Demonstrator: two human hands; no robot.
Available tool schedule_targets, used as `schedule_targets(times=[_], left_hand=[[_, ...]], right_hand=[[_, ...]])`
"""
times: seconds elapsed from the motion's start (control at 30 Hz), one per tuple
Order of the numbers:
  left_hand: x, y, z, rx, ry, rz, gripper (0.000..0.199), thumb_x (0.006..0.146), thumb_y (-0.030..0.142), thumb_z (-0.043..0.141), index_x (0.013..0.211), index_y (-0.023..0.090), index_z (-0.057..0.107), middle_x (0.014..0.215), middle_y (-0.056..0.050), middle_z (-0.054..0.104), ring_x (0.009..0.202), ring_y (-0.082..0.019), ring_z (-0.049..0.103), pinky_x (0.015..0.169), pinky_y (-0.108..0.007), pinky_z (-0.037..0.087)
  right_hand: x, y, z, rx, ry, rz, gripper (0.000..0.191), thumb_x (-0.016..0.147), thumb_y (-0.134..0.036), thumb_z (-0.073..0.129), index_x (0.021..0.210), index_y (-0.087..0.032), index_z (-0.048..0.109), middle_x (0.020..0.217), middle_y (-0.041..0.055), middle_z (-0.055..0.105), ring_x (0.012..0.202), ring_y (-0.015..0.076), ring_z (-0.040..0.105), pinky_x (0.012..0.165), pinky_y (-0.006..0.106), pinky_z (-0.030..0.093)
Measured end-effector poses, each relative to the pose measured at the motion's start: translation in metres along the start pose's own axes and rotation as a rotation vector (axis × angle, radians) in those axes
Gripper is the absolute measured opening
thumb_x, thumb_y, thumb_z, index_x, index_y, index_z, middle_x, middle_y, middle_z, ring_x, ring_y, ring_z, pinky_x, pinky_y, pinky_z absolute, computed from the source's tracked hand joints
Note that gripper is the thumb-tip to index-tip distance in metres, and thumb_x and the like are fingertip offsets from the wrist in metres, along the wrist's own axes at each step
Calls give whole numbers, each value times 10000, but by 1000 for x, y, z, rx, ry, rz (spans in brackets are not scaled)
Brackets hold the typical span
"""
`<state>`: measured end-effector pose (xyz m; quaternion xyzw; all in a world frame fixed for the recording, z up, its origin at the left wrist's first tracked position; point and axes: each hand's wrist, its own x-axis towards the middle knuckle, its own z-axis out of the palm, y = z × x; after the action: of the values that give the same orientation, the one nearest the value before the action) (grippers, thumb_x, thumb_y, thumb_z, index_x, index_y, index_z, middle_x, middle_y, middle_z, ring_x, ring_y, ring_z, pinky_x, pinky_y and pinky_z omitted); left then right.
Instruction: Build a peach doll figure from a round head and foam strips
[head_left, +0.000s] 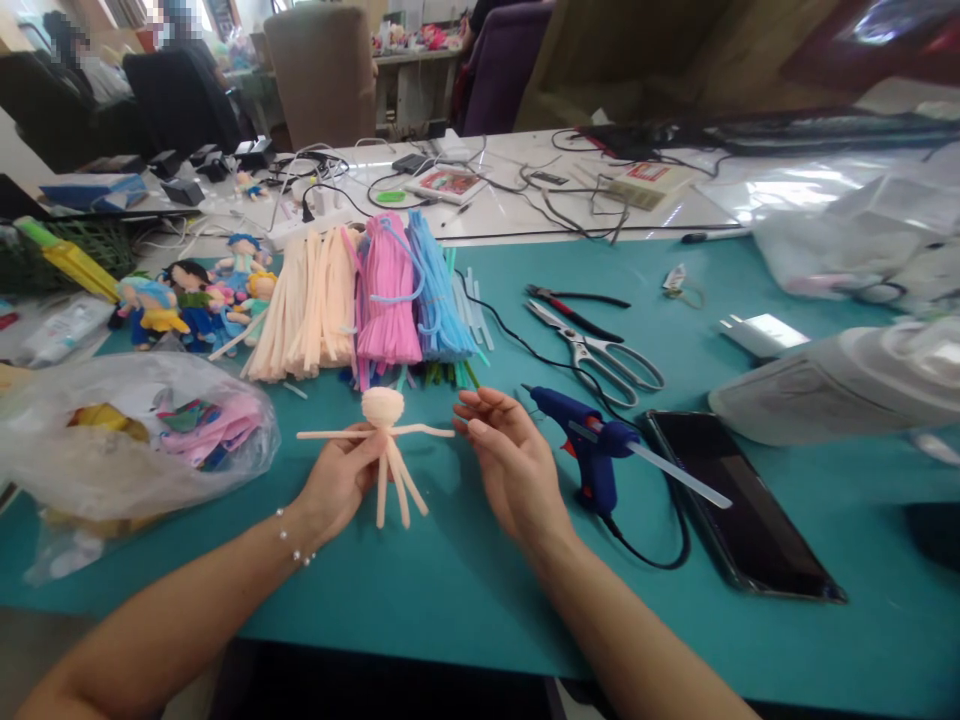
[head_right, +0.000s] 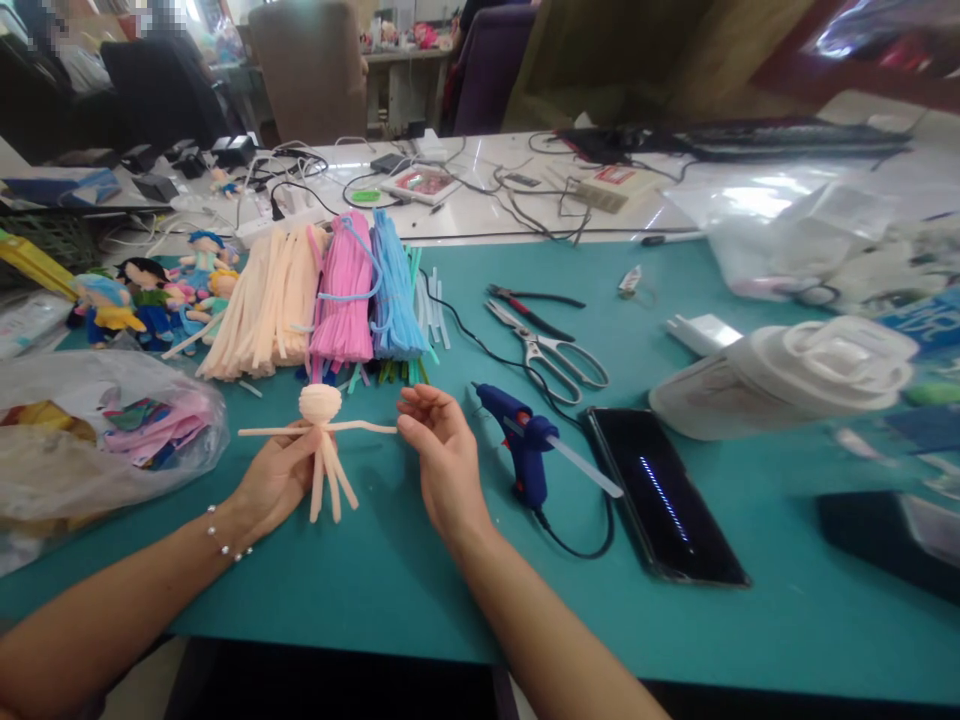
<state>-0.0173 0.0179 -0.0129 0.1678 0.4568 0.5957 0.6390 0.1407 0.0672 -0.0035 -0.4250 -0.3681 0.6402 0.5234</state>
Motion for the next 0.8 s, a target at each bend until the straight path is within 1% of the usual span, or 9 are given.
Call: schedule_targets(times=[0.07, 0.13, 0.2, 0.27, 0.37, 0.43, 0.5, 0.67, 0.8], left_hand=[[0, 1, 1, -22, 11, 19, 233, 568, 284, 782, 645, 139, 617, 587, 17, 602, 511, -91, 533, 519, -222, 443], [0, 2, 3, -29, 7, 37, 204, 587, 268, 760, 657, 139, 618, 608, 7, 612, 528, -102, 546, 522, -231, 447], [-1, 3, 3, -40, 8, 56, 197, 583, 263, 755, 659, 143, 618, 596, 9, 608, 527, -107, 546, 521, -237, 450], [-1, 3, 3, -60, 25, 74, 205, 562, 253, 763, 661, 150, 617, 583, 18, 604, 523, -102, 541, 523, -233, 452], [-1, 2, 2, -76, 46, 85, 212, 537, 231, 768, 652, 157, 606, 588, 24, 608, 523, -92, 538, 520, -219, 446], [-1, 1, 1, -77, 42, 72, 221, 529, 229, 769, 647, 158, 596, 582, 26, 605, 521, -90, 537, 515, -215, 444], [-2, 2, 1, -71, 40, 54, 234, 524, 242, 771, 644, 156, 589, 565, 27, 599, 509, -89, 531, 511, -216, 446], [-4, 2, 1, -42, 9, 19, 250, 527, 282, 766, 614, 146, 576, 510, 31, 571, 467, -89, 516, 482, -221, 452], [-4, 1, 0, -31, -29, -34, 247, 544, 296, 754, 603, 144, 569, 501, 34, 557, 450, -94, 520, 481, -237, 473]], right_hand=[[0, 1, 0, 63, -3, 88, 303, 605, -228, 665, 887, -241, 556, 977, 12, 605, 886, 168, 583, 835, 339, 463], [0, 2, 0, 81, -22, 167, 236, 592, -216, 659, 795, -224, 539, 890, 3, 592, 800, 159, 585, 781, 330, 479], [-2, 3, 2, 80, -40, 203, 209, 581, -219, 689, 693, -204, 513, 806, -13, 564, 716, 132, 566, 722, 293, 482], [-4, 3, 4, 68, -61, 215, 233, 583, -244, 725, 654, -193, 509, 769, -22, 545, 673, 112, 548, 683, 264, 476], [-7, 4, 5, 39, -105, 240, 261, 586, -276, 760, 756, -197, 578, 810, -9, 574, 708, 122, 567, 677, 264, 481], [-8, 4, 5, 15, -137, 264, 336, 577, -277, 780, 860, -200, 617, 850, 6, 605, 732, 130, 585, 691, 274, 488], [-9, 5, 5, 1, -163, 285, 372, 576, -287, 791, 903, -192, 644, 841, 14, 636, 703, 121, 594, 704, 277, 490], [-9, 2, 6, 52, -191, 329, 301, 540, -317, 823, 772, -172, 696, 633, -11, 642, 562, 102, 584, 646, 267, 495], [-10, 1, 9, 243, -251, 331, 357, 493, -287, 849, 813, -206, 715, 635, -30, 646, 564, 101, 582, 670, 282, 513]])
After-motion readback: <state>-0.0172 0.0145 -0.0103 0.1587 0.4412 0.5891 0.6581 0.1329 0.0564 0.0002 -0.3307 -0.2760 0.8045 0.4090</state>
